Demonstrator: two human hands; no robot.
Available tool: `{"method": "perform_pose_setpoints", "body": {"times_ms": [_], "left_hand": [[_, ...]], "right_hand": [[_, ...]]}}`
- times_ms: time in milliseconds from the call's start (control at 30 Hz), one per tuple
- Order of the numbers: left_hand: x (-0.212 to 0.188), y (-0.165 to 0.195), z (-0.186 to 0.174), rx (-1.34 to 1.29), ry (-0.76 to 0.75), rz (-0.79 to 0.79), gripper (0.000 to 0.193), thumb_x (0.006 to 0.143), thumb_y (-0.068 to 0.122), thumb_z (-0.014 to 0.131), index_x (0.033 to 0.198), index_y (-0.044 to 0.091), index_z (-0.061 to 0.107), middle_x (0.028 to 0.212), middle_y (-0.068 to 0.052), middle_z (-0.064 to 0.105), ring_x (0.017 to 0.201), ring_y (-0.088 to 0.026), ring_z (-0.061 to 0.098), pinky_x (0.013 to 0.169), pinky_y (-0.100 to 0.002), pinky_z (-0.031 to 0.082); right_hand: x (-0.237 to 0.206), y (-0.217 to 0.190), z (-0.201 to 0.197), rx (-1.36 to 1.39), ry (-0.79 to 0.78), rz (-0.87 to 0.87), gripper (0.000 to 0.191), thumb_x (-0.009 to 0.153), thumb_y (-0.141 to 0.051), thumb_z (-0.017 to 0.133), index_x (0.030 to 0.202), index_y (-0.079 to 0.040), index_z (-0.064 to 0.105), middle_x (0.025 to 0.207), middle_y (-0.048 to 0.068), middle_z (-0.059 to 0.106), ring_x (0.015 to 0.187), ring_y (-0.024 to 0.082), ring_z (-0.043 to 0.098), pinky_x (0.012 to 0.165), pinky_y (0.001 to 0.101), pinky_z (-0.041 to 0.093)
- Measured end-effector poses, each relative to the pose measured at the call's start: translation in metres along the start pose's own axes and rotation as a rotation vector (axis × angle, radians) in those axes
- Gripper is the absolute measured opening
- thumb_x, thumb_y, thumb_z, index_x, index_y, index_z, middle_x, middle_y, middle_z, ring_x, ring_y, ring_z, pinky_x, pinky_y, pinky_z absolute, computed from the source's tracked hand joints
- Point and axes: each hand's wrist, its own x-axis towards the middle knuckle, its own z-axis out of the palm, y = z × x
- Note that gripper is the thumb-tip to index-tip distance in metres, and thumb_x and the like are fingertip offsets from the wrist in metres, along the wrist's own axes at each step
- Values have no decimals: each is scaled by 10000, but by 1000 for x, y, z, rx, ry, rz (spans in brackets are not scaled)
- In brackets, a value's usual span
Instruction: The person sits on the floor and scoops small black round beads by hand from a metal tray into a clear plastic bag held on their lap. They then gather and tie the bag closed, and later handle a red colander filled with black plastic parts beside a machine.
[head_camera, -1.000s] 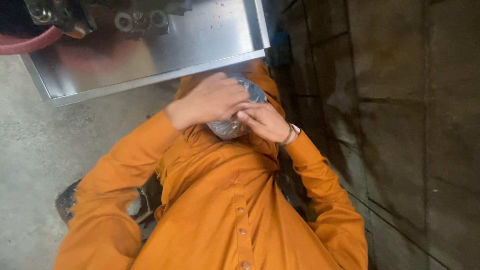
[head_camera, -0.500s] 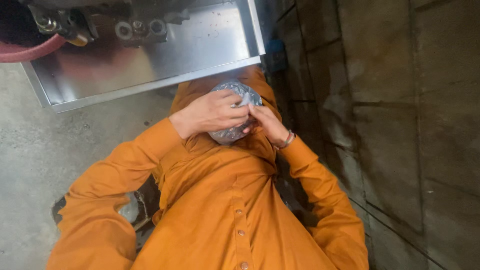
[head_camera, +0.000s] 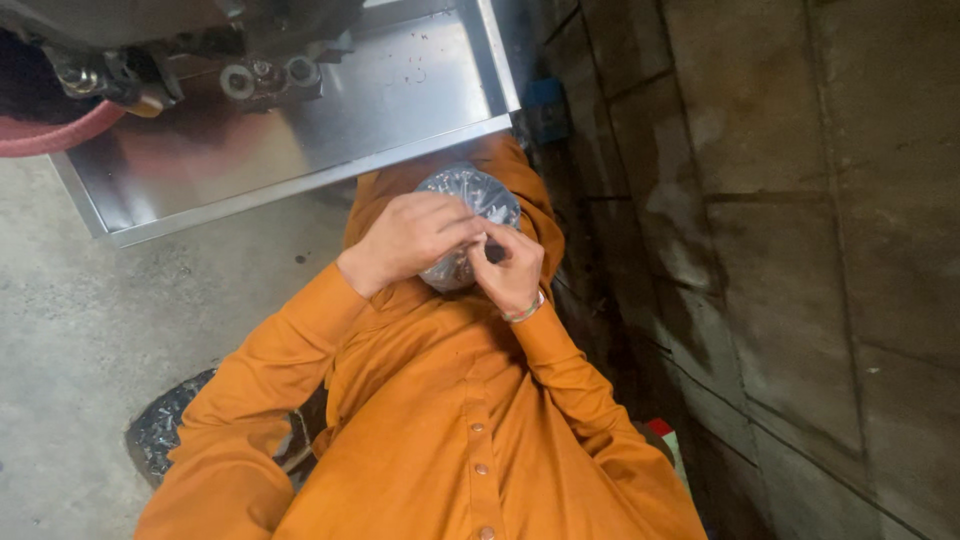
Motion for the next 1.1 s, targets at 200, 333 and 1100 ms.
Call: {"method": "perform_pose_setpoints", "body": {"times_ms": [200, 333, 1100], "left_hand": [[-4, -8, 18, -373, 120, -478, 151, 926, 193, 774, 1024, 100, 707, 962, -76, 713, 904, -303, 705, 797, -395, 560], [-9, 0, 31, -342, 112, -557, 167, 913, 194, 764, 1051, 110, 723, 1022, -101, 701, 1006, -329, 668, 883, -416, 532], [-24, 34, 25, -65, 274, -141, 190, 900, 108, 797, 1067, 68, 716, 941, -66, 689, 869, -251, 705, 749, -354, 582]], "right_hand": [[5, -10, -11, -110, -23, -140, 375, 890, 32, 718, 1260, -30, 722, 948, 159, 732, 792, 275, 720, 720, 343, 562], [12, -18, -27, -296, -77, -258, 335, 861, 1, 777, 1189, -61, 754, 889, 134, 724, 764, 299, 697, 691, 383, 554], [38, -9, -48, -80, -309, -42, 149, 983, -113, 694, 1037, -8, 785, 954, 45, 727, 898, 152, 660, 799, 314, 533]]}}
